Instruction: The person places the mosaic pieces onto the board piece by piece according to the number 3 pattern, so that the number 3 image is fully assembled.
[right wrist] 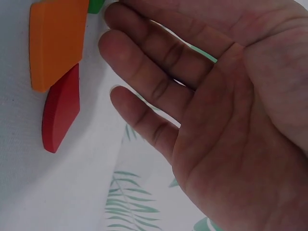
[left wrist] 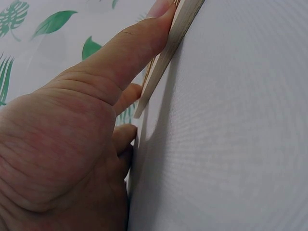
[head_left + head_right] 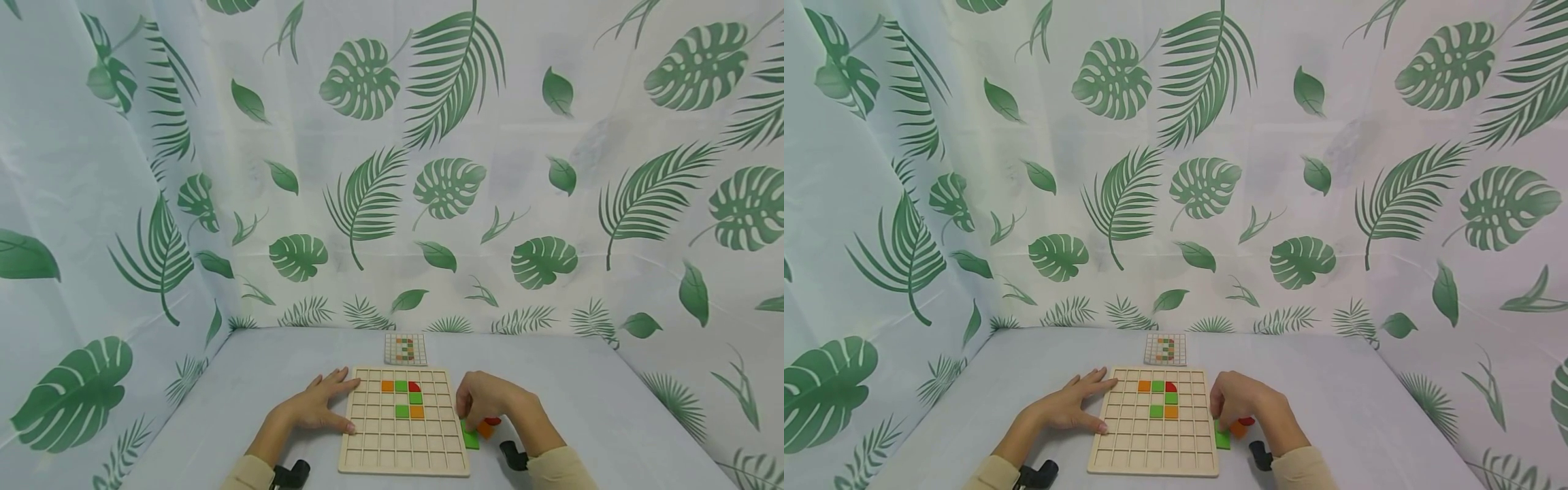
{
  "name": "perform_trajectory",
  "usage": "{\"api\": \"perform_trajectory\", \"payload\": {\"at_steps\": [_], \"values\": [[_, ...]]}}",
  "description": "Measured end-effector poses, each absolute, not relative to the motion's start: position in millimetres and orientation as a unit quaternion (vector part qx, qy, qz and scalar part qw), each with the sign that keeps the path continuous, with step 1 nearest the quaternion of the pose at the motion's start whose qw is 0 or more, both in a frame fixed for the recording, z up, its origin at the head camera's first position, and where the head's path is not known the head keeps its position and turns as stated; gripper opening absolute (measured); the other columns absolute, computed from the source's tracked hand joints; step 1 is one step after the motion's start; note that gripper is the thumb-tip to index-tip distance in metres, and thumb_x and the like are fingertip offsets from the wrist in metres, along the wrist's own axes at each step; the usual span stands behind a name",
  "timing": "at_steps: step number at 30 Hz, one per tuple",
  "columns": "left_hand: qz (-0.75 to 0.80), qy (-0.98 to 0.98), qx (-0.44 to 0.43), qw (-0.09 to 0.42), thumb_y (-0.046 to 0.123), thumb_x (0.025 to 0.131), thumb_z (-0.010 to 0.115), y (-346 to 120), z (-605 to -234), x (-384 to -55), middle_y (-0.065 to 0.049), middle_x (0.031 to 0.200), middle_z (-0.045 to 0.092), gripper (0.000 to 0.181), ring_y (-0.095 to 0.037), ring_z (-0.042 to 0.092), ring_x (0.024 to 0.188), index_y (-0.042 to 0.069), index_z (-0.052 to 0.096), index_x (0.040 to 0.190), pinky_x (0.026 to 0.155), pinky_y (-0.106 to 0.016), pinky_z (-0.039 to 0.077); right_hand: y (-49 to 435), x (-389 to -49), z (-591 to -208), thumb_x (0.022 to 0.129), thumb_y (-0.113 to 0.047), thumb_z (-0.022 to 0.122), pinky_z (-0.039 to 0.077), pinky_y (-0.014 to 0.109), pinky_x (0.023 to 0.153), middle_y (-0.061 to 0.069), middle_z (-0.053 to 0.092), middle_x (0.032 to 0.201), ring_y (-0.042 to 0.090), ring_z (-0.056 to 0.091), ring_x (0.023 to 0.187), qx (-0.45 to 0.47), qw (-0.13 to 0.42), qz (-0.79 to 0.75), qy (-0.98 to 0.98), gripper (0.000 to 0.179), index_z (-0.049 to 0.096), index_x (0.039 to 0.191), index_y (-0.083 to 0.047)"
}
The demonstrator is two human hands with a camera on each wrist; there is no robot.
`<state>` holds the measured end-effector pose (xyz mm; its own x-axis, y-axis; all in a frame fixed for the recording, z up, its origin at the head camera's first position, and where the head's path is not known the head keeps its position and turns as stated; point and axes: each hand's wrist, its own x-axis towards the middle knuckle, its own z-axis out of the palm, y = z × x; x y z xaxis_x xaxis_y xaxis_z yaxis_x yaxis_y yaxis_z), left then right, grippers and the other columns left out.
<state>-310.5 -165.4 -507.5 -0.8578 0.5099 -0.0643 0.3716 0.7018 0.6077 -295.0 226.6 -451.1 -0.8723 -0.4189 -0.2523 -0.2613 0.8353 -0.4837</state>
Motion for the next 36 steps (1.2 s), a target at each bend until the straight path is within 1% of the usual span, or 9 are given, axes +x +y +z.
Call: {"api": "perform_trajectory", "payload": {"at_steps": [9, 15, 19, 26, 32, 36], "values": [[0.305, 0.915, 0.237, 0.119, 0.058, 0.074, 0.088, -165.7, -505.5, -309.2, -0.014, 0.174, 0.019, 0.101, -0.039, 0.012, 0.162, 0.026, 0.045, 0.159, 0.130, -0.065, 0.002, 225.1, -293.1, -450.1, 0.073, -0.001, 0.090, 0.048, 0.026, 0.054, -0.003, 0.069, 0.070, 0.012, 0.057, 0.060, -0.172, 0.176, -0.223, 0.943, 0.023, 0.073, 0.074, -0.016], [0.305, 0.914, 0.241, 0.116, 0.058, 0.074, 0.088, -166.1, -505.4, -308.7, -0.015, 0.174, 0.019, 0.102, -0.040, 0.012, 0.162, 0.025, 0.045, 0.159, 0.130, -0.066, 0.002, 224.9, -292.6, -451.1, 0.074, 0.000, 0.089, 0.048, 0.026, 0.053, -0.002, 0.068, 0.069, 0.013, 0.057, 0.059, -0.167, 0.161, -0.221, 0.947, 0.023, 0.072, 0.074, -0.016], [0.304, 0.915, 0.240, 0.115, 0.059, 0.074, 0.088, -165.8, -505.5, -308.6, -0.015, 0.174, 0.019, 0.102, -0.040, 0.011, 0.162, 0.025, 0.045, 0.159, 0.130, -0.066, 0.001, 223.6, -293.1, -451.9, 0.074, 0.003, 0.087, 0.050, 0.028, 0.055, -0.002, 0.067, 0.071, 0.014, 0.058, 0.060, -0.165, 0.145, -0.216, 0.951, 0.023, 0.072, 0.075, -0.016], [0.307, 0.915, 0.238, 0.112, 0.058, 0.073, 0.088, -164.9, -506.1, -308.3, -0.015, 0.174, 0.020, 0.102, -0.041, 0.012, 0.162, 0.024, 0.045, 0.159, 0.129, -0.067, 0.002, 222.3, -294.9, -453.2, 0.072, 0.003, 0.088, 0.055, 0.030, 0.060, -0.003, 0.067, 0.072, 0.015, 0.060, 0.063, -0.160, 0.127, -0.208, 0.957, 0.025, 0.072, 0.076, -0.016], [0.307, 0.915, 0.236, 0.114, 0.059, 0.072, 0.088, -165.8, -506.8, -309.0, -0.015, 0.174, 0.019, 0.102, -0.040, 0.012, 0.162, 0.026, 0.046, 0.159, 0.130, -0.066, 0.001, 223.4, -297.1, -454.1, 0.073, 0.002, 0.090, 0.053, 0.032, 0.063, -0.002, 0.065, 0.075, 0.017, 0.060, 0.067, -0.170, 0.122, -0.208, 0.955, 0.027, 0.069, 0.076, -0.016], [0.307, 0.916, 0.231, 0.115, 0.061, 0.071, 0.088, -166.3, -507.3, -309.5, -0.013, 0.174, 0.020, 0.103, -0.039, 0.012, 0.162, 0.027, 0.046, 0.158, 0.130, -0.066, 0.001, 224.3, -298.4, -454.5, 0.071, 0.003, 0.089, 0.052, 0.033, 0.064, -0.003, 0.064, 0.075, 0.018, 0.059, 0.070, -0.187, 0.109, -0.215, 0.952, 0.028, 0.069, 0.075, -0.017]]}}
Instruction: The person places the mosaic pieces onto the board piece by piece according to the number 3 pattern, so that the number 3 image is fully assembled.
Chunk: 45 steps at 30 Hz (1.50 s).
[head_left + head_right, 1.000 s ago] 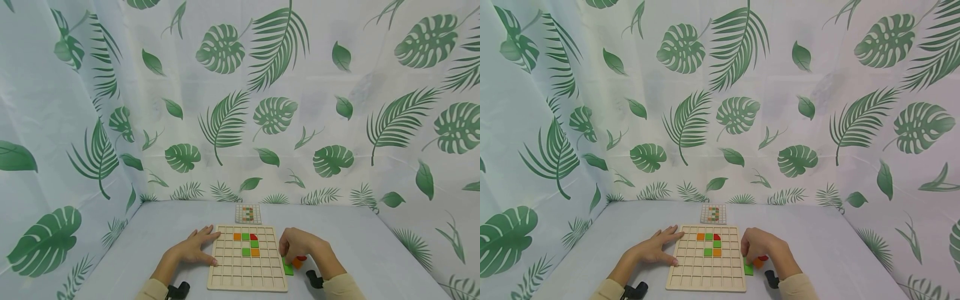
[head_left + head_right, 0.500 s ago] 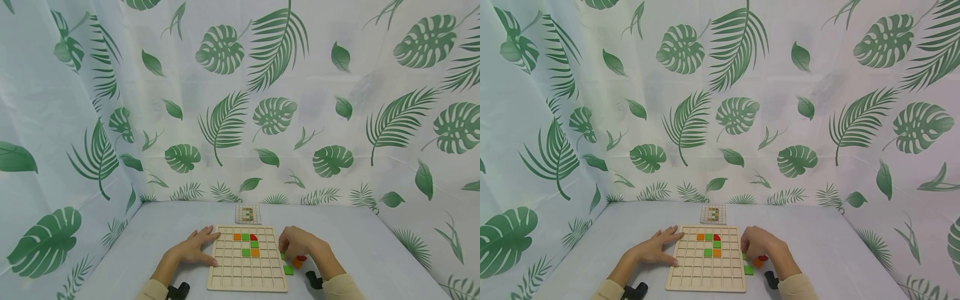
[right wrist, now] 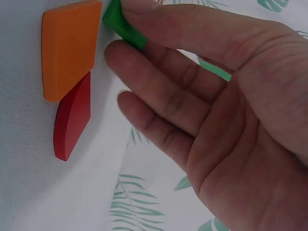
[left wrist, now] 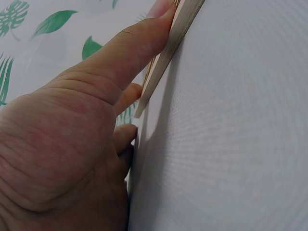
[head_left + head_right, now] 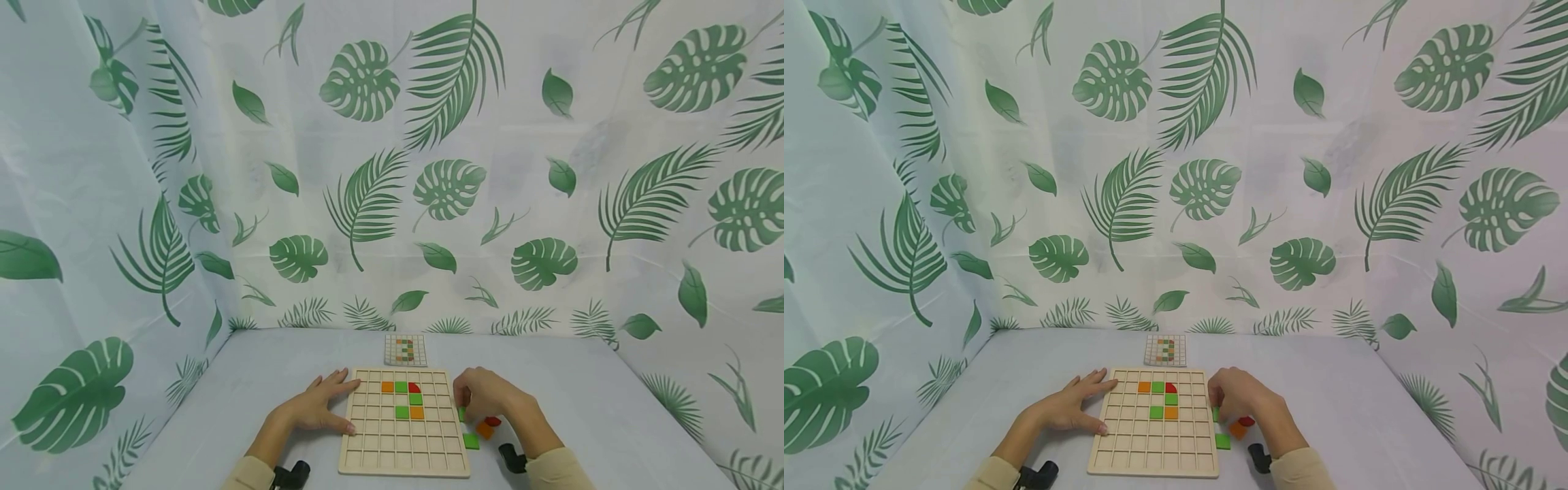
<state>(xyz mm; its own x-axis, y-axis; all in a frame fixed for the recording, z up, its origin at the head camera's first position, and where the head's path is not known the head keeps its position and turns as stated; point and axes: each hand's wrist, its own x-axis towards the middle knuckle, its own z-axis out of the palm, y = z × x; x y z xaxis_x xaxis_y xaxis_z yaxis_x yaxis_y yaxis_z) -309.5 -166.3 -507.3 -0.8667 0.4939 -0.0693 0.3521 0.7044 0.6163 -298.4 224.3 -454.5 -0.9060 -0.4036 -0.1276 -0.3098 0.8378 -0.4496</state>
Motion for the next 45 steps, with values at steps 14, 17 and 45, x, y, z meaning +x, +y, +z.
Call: {"api": "perform_trajectory", "payload": {"at_steps": [14, 17, 45], "values": [[0.304, 0.917, 0.233, 0.112, 0.062, 0.071, 0.087, -166.3, -506.5, -310.1, -0.015, 0.174, 0.020, 0.103, -0.041, 0.012, 0.162, 0.026, 0.046, 0.158, 0.130, -0.066, 0.001, 224.6, -300.3, -450.2, 0.075, 0.004, 0.088, 0.052, 0.032, 0.065, -0.006, 0.066, 0.073, 0.017, 0.058, 0.071, -0.203, 0.091, -0.227, 0.948, 0.026, 0.073, 0.075, -0.017], [0.303, 0.917, 0.235, 0.113, 0.062, 0.071, 0.087, -166.2, -506.1, -310.0, -0.015, 0.174, 0.020, 0.103, -0.041, 0.012, 0.162, 0.026, 0.046, 0.159, 0.130, -0.066, 0.001, 224.0, -299.7, -449.0, 0.077, 0.003, 0.087, 0.052, 0.031, 0.065, -0.006, 0.066, 0.073, 0.017, 0.058, 0.071, -0.194, 0.087, -0.231, 0.949, 0.024, 0.074, 0.075, -0.018], [0.301, 0.918, 0.231, 0.114, 0.061, 0.072, 0.087, -164.3, -504.7, -307.5, -0.015, 0.174, 0.020, 0.102, -0.040, 0.013, 0.162, 0.026, 0.045, 0.159, 0.130, -0.066, 0.003, 209.6, -306.5, -453.0, 0.087, 0.000, 0.080, 0.058, 0.023, 0.073, -0.009, 0.074, 0.089, 0.008, 0.059, 0.078, -0.246, -0.040, -0.234, 0.940, 0.015, 0.082, 0.097, -0.012]]}}
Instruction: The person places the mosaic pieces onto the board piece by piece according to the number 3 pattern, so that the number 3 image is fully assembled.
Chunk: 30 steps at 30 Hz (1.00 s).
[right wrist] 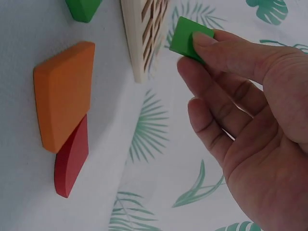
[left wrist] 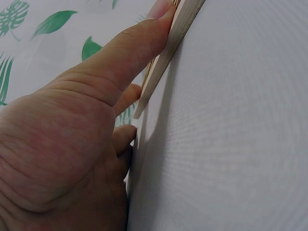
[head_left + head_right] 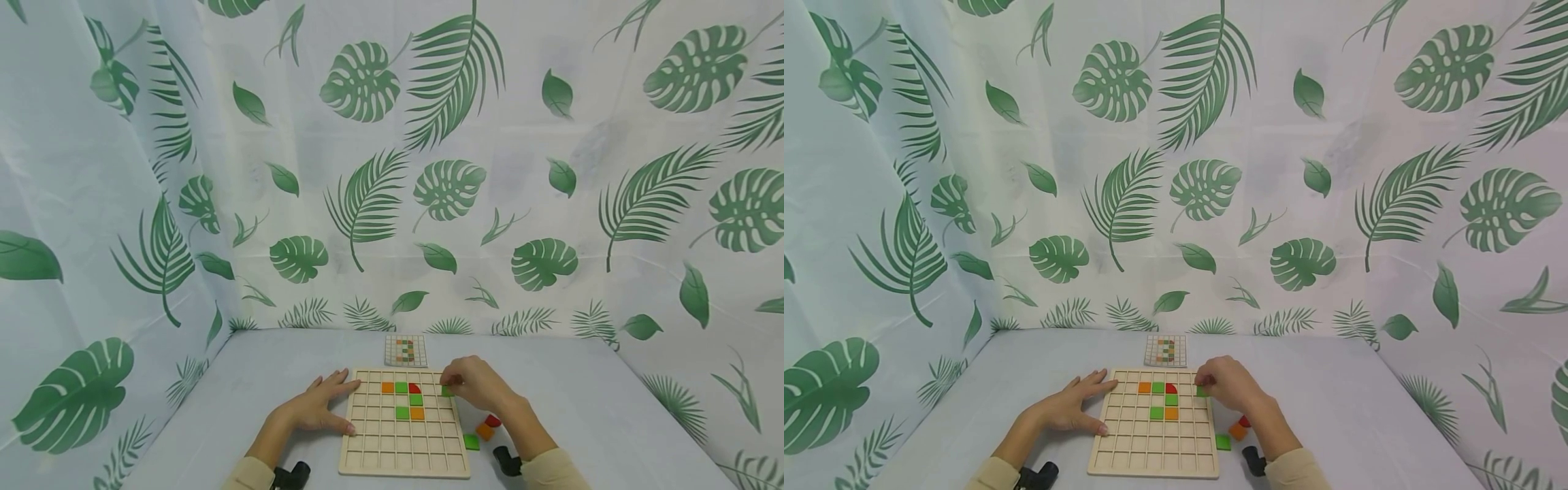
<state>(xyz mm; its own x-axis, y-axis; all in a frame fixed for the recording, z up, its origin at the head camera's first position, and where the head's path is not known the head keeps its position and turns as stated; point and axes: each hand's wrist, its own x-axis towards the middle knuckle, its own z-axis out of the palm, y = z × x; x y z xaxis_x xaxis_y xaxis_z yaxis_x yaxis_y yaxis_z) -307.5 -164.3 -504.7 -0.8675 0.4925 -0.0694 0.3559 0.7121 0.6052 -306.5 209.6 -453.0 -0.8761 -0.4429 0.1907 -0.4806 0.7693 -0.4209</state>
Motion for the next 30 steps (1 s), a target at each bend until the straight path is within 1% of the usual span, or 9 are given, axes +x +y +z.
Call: {"api": "perform_trajectory", "payload": {"at_steps": [10, 16, 23, 30], "values": [[0.304, 0.916, 0.235, 0.115, 0.061, 0.073, 0.087, -165.0, -505.9, -307.8, -0.014, 0.174, 0.020, 0.102, -0.040, 0.013, 0.162, 0.026, 0.045, 0.159, 0.130, -0.066, 0.002, 204.6, -305.5, -456.1, 0.085, 0.000, 0.082, 0.058, 0.023, 0.070, -0.007, 0.076, 0.088, 0.008, 0.062, 0.079, 0.275, 0.060, 0.219, -0.934, 0.015, 0.082, 0.096, -0.010], [0.304, 0.917, 0.234, 0.112, 0.061, 0.072, 0.087, -165.1, -506.2, -307.7, -0.015, 0.174, 0.020, 0.102, -0.040, 0.013, 0.162, 0.027, 0.046, 0.159, 0.130, -0.065, 0.002, 199.6, -304.4, -456.8, 0.087, 0.000, 0.080, 0.061, 0.027, 0.074, -0.007, 0.077, 0.092, 0.009, 0.067, 0.083, 0.267, 0.052, 0.233, -0.934, 0.015, 0.082, 0.099, -0.010], [0.301, 0.917, 0.235, 0.113, 0.060, 0.073, 0.087, -165.1, -506.0, -308.2, -0.015, 0.174, 0.020, 0.102, -0.040, 0.013, 0.162, 0.026, 0.045, 0.159, 0.130, -0.065, 0.002, 194.6, -304.6, -457.4, 0.088, -0.002, 0.080, 0.060, 0.025, 0.075, -0.009, 0.075, 0.092, 0.006, 0.065, 0.083, 0.268, 0.044, 0.237, -0.933, 0.015, 0.083, 0.100, -0.012], [0.299, 0.917, 0.238, 0.112, 0.060, 0.073, 0.087, -165.3, -505.8, -308.4, -0.015, 0.174, 0.020, 0.102, -0.040, 0.014, 0.162, 0.025, 0.045, 0.159, 0.130, -0.065, 0.003, 190.7, -304.5, -458.5, 0.088, -0.003, 0.080, 0.060, 0.025, 0.076, -0.012, 0.072, 0.091, 0.006, 0.066, 0.084, 0.265, 0.037, 0.235, -0.934, 0.018, 0.084, 0.101, -0.015]]}}
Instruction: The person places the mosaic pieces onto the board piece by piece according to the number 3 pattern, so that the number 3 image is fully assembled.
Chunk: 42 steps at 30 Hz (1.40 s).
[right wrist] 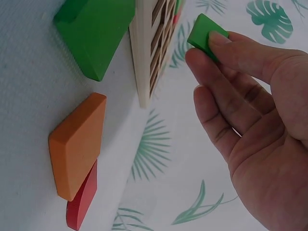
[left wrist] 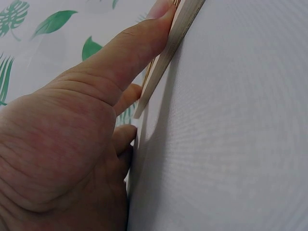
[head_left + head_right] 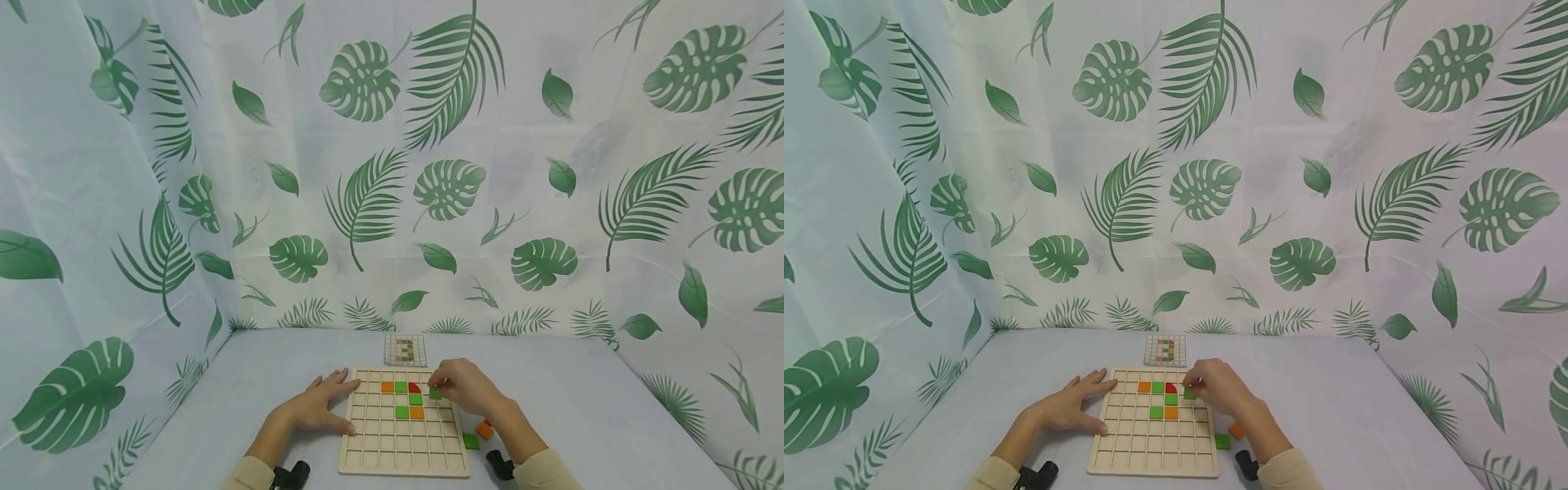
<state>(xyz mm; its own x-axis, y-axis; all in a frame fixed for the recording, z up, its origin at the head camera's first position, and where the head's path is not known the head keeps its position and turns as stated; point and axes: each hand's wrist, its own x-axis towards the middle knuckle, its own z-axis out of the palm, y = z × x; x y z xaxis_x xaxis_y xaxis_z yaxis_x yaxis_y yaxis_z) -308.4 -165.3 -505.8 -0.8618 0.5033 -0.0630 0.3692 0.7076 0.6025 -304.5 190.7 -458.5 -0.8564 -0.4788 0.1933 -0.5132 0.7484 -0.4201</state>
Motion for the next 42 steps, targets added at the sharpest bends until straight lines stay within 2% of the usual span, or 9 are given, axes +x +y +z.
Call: {"api": "perform_trajectory", "payload": {"at_steps": [14, 24, 35, 42], "values": [[0.303, 0.918, 0.228, 0.117, 0.061, 0.072, 0.087, -165.3, -505.6, -307.3, -0.013, 0.174, 0.019, 0.102, -0.040, 0.012, 0.162, 0.028, 0.045, 0.159, 0.130, -0.065, 0.002, 183.9, -301.2, -457.1, 0.090, -0.003, 0.079, 0.059, 0.023, 0.073, -0.004, 0.075, 0.092, 0.005, 0.066, 0.083, 0.314, 0.037, 0.253, -0.914, 0.014, 0.083, 0.100, -0.011], [0.302, 0.917, 0.233, 0.113, 0.060, 0.072, 0.087, -164.2, -505.3, -307.3, -0.015, 0.174, 0.020, 0.102, -0.040, 0.013, 0.162, 0.025, 0.046, 0.158, 0.130, -0.065, 0.002, 177.0, -299.4, -457.8, 0.089, -0.001, 0.078, 0.058, 0.022, 0.073, -0.005, 0.075, 0.092, 0.002, 0.065, 0.083, 0.323, 0.019, 0.250, -0.913, 0.017, 0.084, 0.099, -0.014], [0.305, 0.916, 0.235, 0.114, 0.059, 0.073, 0.088, -164.4, -503.9, -306.0, -0.015, 0.174, 0.020, 0.102, -0.040, 0.012, 0.162, 0.025, 0.046, 0.159, 0.129, -0.066, 0.002, 171.4, -299.8, -460.0, 0.085, -0.002, 0.082, 0.060, 0.024, 0.075, -0.008, 0.078, 0.096, 0.007, 0.070, 0.088, 0.346, 0.012, 0.255, -0.903, 0.015, 0.083, 0.095, -0.012], [0.305, 0.916, 0.237, 0.114, 0.058, 0.073, 0.088, -164.7, -503.6, -306.1, -0.016, 0.174, 0.020, 0.102, -0.041, 0.012, 0.162, 0.024, 0.046, 0.159, 0.129, -0.066, 0.002, 169.0, -300.7, -464.0, 0.084, -0.001, 0.083, 0.059, 0.020, 0.071, -0.007, 0.078, 0.093, 0.002, 0.068, 0.083, 0.349, 0.000, 0.264, -0.899, 0.015, 0.083, 0.092, -0.013]]}}
